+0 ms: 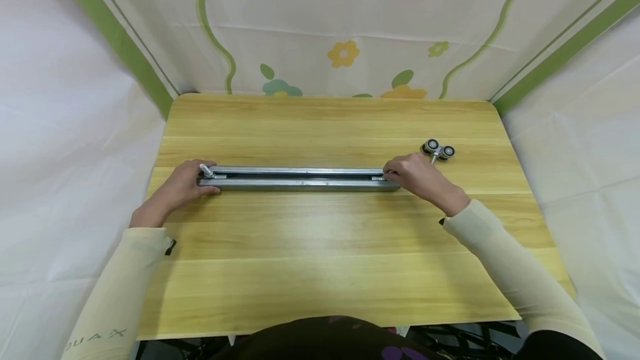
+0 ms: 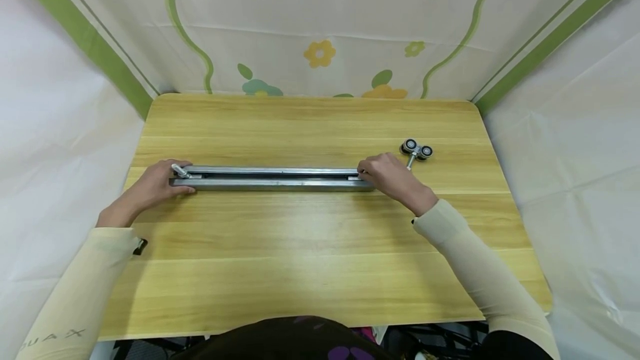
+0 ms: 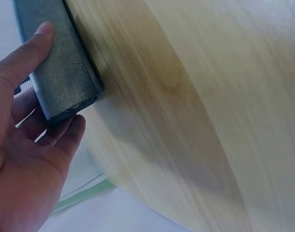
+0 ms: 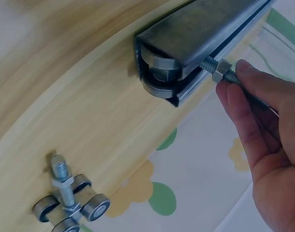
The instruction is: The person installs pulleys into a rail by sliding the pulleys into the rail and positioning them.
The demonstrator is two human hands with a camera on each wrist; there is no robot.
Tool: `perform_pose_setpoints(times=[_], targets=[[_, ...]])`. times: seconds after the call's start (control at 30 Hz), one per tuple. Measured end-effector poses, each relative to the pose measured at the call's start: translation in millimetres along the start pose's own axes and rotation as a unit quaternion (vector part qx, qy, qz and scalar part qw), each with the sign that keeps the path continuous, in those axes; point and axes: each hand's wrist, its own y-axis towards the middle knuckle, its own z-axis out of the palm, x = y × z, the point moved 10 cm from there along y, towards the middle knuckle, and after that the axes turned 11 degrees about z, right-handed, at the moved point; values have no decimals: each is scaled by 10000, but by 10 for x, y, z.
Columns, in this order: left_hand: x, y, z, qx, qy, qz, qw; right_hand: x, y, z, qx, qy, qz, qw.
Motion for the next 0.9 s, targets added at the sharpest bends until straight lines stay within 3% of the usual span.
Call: perform_pose_setpoints(times=[0.43, 0.9], targets=[[10, -1, -11, -26, -6, 53, 10000, 126, 121, 52, 164, 92, 86, 9998], [-9, 2, -14, -33, -62, 54, 10000, 301, 212, 110, 40, 190, -120, 9997]])
